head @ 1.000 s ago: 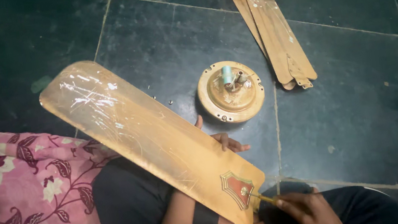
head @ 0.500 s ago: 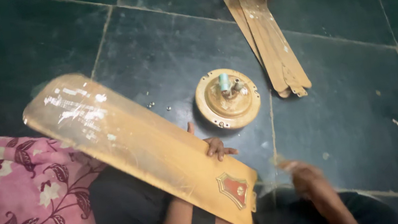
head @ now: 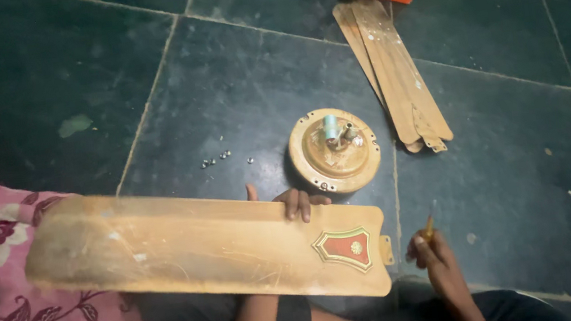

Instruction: The person sits on the floor and assembles a ceiling fan by inserting and tightening screws into the fan hub, then attaching a fan blade to the hub using a screwdriver. The person handles the fan hub, blades, screws, and screwdriver.

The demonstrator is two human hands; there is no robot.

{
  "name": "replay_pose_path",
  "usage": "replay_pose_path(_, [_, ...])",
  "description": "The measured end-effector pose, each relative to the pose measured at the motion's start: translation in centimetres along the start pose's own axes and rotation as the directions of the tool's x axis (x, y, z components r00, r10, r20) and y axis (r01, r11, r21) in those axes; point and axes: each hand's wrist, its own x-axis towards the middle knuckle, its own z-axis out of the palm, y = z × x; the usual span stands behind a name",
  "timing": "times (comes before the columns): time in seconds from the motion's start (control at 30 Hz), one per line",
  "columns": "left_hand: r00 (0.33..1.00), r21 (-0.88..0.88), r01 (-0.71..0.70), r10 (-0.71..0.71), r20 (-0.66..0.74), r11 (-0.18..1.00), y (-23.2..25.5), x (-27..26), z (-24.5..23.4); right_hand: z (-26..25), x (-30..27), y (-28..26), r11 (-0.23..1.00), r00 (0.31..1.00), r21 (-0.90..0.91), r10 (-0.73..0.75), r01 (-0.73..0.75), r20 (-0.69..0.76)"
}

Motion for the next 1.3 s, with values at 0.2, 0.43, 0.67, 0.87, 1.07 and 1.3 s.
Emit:
replay_pose_path(0.2, [0.999,-0.036,-0.013,0.014,0.030,0.999,-1.6,-0.2,-1.5,2.1,-2.2,-0.7,0.894,0.895,0.171,0.368,-0.415,0.251])
replay_pose_path(0.43, [0.985,0.172,0.055,-0.025,-0.168,0.984,-1.4,-0.4,-3.2,0.5,-1.6,-0.1,0.825,0.871,0.362,0.284,-0.435,0.400])
replay_pose_path(0.67, [0.830,0.864,0.042,0.464,-0.310,0.502,0.1,-1.7,-8.7,-4.2,-1.1,-0.3,0.708,0.950,0.666,0.313,-0.235,0.003])
replay_pose_path(0.87, [0.839,0.283,-0.293,0.387,-0.382,0.913,3.0,-3.8,-4.6,-6.3,-2.3,-2.0,0.635,0.986,0.766,0.039,0.099,-0.159])
replay_pose_path(1.07, [0.792,0.187,-0.399,0.440,-0.423,0.898,4.4,-4.5,2.0,-8.9,-0.6,0.3,0.484,0.972,0.860,0.073,0.161,-0.223])
replay_pose_path(1.3, [0.615,0.546,0.049,0.405,-0.676,0.836,4.8,-3.5,-1.5,-8.6,2.1,3.6,0.454,0.981,0.890,0.145,0.052,-0.132])
